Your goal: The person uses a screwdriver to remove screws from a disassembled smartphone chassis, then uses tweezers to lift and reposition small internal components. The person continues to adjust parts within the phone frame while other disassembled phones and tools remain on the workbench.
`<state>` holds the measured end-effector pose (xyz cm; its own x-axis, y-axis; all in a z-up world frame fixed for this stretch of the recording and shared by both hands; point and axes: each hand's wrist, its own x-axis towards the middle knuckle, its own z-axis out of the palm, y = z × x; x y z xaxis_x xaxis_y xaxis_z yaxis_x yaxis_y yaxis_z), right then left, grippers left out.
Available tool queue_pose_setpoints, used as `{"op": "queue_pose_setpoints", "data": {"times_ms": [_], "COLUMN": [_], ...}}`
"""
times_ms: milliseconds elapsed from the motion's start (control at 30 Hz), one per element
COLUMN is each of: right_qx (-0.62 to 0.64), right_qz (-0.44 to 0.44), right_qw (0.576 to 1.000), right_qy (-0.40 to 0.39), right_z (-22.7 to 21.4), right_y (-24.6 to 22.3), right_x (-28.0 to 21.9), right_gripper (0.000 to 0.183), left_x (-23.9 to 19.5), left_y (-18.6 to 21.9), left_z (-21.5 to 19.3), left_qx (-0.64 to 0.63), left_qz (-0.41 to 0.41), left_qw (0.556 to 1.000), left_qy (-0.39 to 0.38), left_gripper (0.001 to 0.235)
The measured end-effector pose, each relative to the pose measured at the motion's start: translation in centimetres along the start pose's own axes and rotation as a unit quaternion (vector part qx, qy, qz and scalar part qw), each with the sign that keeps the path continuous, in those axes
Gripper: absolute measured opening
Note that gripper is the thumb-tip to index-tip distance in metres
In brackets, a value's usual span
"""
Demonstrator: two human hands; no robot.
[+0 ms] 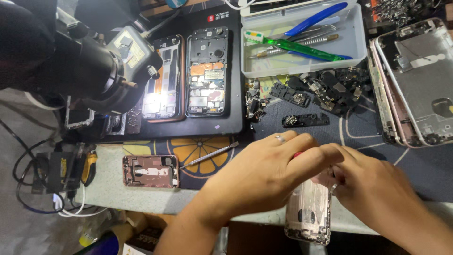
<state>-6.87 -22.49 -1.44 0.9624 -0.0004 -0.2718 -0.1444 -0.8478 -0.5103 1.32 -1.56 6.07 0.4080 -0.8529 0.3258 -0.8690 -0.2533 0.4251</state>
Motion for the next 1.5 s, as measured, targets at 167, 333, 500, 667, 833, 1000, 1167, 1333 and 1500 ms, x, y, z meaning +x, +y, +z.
{"op": "queue_pose_setpoints", "data": {"times_ms": [167, 333, 500, 667, 833, 1000, 1167, 1333, 1500], "right_qx": [-0.018, -0.008, -0.018, -0.038, -0.053, -0.053, -0.060, -0.034, 0.042], "right_qz": [-0.011, -0.016, -0.041, 0.018, 0.048, 0.044, 0.083, 0.055, -0.068], "right_qw": [1.000, 1.000, 0.999, 0.998, 0.996, 0.997, 0.991, 0.997, 0.992], "right_qy": [0.010, 0.009, -0.001, -0.044, -0.052, -0.047, -0.086, -0.032, 0.101], "right_z": [0.2, -0.2, -0.9, -1.4, -1.8, -1.9, -2.0, -1.8, -1.2], "right_y": [-0.3, -0.8, -1.3, -2.1, -2.7, -3.0, -3.2, -3.0, -2.6], "right_x": [0.2, 0.2, 0.3, 0.6, 0.7, 0.8, 0.9, 0.8, 0.8], "right_gripper": [0.024, 0.041, 0.036, 0.038, 0.044, 0.046, 0.047, 0.043, 0.025], "left_x": [0.5, -0.2, -1.1, -1.2, -1.3, -1.7, -1.7, -1.4, -1.5], "left_y": [-0.9, -1.6, -1.9, -2.1, -2.8, -3.0, -3.1, -2.8, -3.2], "left_z": [-0.4, -0.8, -0.2, 0.5, 0.4, 0.6, 0.4, 0.2, 0.6], "left_qx": [0.013, -0.065, -0.019, -0.015, -0.040, -0.042, -0.035, -0.055, -0.128], "left_qz": [0.022, 0.026, 0.027, 0.040, 0.042, 0.042, 0.045, 0.041, 0.062], "left_qw": [0.999, 0.997, 0.999, 0.999, 0.996, 0.995, 0.994, 0.991, 0.974], "left_qy": [-0.027, 0.015, 0.030, 0.020, 0.067, 0.082, 0.097, 0.111, 0.177], "left_gripper": [0.026, 0.031, 0.031, 0.035, 0.027, 0.026, 0.027, 0.029, 0.033]}}
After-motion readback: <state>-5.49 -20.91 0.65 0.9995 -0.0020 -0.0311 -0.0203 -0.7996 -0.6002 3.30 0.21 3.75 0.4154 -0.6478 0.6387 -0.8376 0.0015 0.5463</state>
